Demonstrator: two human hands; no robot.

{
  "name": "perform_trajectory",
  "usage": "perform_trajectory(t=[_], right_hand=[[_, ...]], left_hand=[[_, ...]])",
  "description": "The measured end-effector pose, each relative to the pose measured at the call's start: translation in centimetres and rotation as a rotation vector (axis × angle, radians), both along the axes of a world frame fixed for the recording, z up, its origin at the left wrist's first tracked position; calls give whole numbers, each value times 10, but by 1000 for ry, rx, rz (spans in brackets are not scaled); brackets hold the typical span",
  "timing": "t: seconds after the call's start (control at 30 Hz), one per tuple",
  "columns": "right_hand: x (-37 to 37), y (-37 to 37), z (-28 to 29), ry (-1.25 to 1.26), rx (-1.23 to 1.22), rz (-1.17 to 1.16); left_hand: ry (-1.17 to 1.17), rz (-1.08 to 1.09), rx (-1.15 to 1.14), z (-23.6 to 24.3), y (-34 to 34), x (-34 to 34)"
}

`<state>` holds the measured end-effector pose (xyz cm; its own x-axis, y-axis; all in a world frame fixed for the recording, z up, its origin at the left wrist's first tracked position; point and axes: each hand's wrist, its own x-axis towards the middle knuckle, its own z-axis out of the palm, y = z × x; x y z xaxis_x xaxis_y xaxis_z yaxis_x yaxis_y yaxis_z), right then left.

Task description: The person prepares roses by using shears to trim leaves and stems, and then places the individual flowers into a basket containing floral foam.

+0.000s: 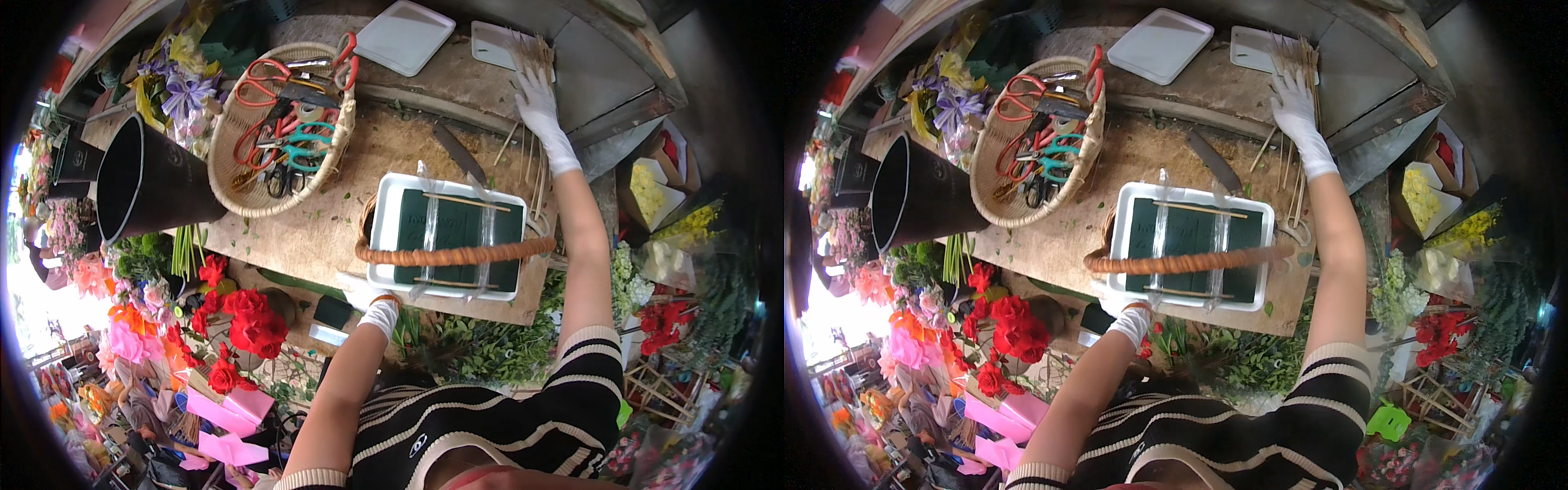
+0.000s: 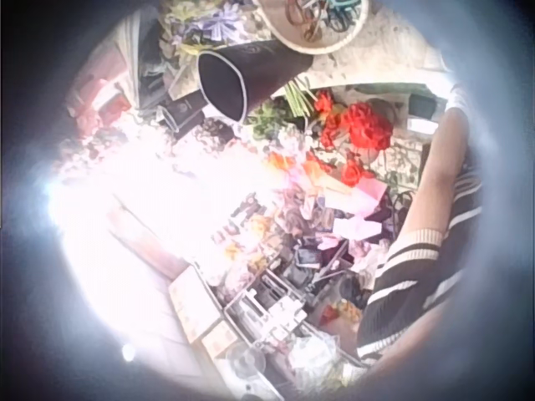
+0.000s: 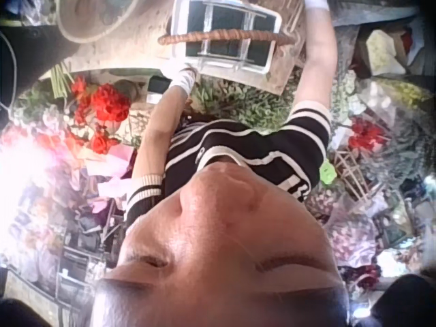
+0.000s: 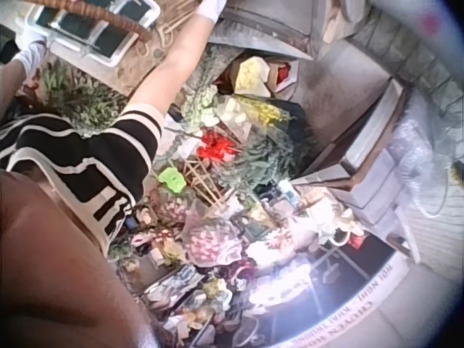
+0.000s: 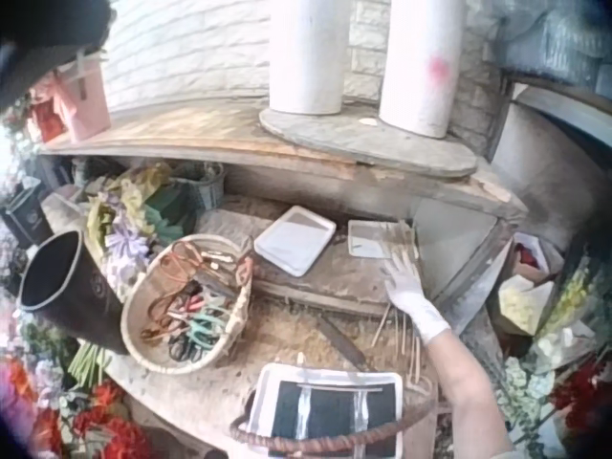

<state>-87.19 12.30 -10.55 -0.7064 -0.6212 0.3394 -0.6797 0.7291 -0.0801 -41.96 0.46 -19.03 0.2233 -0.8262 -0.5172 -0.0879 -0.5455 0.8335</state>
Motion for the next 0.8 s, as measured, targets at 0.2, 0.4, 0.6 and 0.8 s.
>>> perform_trajectory(t=[0.2,0.4,0.6,0.8], right_hand=[[143,74,28,-212,-572,71],[357,155,-12,-327,-652,-300],[521,167,-41,-918,-713,-309],[575,163,-13,-1159,239,193]], left_hand=[[-90,103,59,1,0,-1],[-55,139,14,21,1,1],[-120,119,-11,37,2,11],[-98,-343,122,23,-12,57]])
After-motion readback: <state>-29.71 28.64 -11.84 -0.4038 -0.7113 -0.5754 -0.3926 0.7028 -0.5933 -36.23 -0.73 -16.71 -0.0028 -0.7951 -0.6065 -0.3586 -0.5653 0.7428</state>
